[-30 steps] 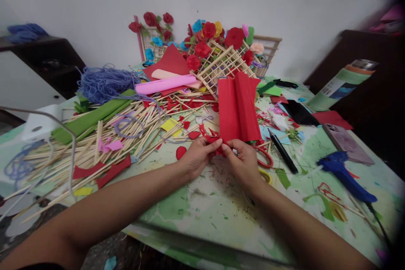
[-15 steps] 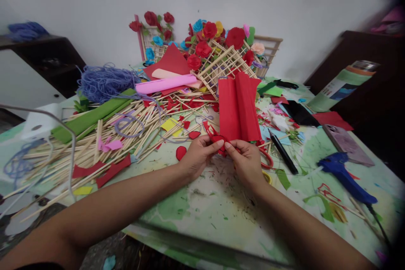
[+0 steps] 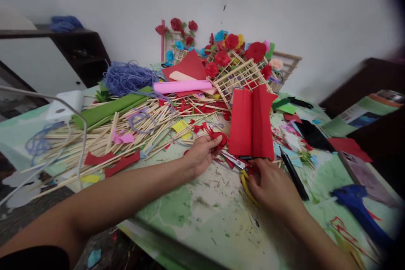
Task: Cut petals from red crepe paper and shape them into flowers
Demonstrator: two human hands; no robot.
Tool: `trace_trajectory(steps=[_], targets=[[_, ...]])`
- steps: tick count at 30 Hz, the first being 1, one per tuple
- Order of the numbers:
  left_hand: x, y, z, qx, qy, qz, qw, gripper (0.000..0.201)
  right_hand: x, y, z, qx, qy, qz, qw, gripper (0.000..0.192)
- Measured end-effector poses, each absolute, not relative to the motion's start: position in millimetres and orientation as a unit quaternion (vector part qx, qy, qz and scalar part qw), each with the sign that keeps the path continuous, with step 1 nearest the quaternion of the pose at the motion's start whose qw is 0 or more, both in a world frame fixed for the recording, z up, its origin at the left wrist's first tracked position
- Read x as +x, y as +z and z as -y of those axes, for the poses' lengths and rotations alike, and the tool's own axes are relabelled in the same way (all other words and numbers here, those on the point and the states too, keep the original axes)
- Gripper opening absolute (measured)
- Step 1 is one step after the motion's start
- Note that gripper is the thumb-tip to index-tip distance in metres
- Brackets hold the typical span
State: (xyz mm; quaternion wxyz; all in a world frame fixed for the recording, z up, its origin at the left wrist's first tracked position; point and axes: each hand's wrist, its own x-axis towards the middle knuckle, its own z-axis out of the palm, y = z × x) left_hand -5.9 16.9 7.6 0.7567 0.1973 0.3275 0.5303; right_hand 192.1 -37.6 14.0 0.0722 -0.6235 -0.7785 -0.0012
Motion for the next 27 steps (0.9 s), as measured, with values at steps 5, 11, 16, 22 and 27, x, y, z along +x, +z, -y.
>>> trace_trajectory(steps=[5, 11, 16, 22, 27], targets=[[-8, 6, -21, 0.205, 0.551, -0.328, 0.739, 0.012, 192, 6, 45, -0.603, -0.004, 0.795, 0.068, 0.038], [-8, 11, -20, 0.2, 0.576, -0.334, 0.719, 0.012, 197, 5, 45, -0.629, 0.054, 0.755, 0.177, 0.035], [-8, 14, -19, 0.208, 0.601, -0.319, 0.703, 0.016, 196, 15, 50, -0.642, 0.13, 0.721, 0.227, 0.038], [-11, 17, -21, 0.202, 0.617, -0.307, 0.695, 0.019, 191, 12, 50, -0.608, 0.225, 0.71, 0.274, 0.051], [-14, 24, -21, 0.176, 0.628, -0.3, 0.696, 0.021, 180, 12, 50, -0.662, 0.199, 0.665, 0.28, 0.05]])
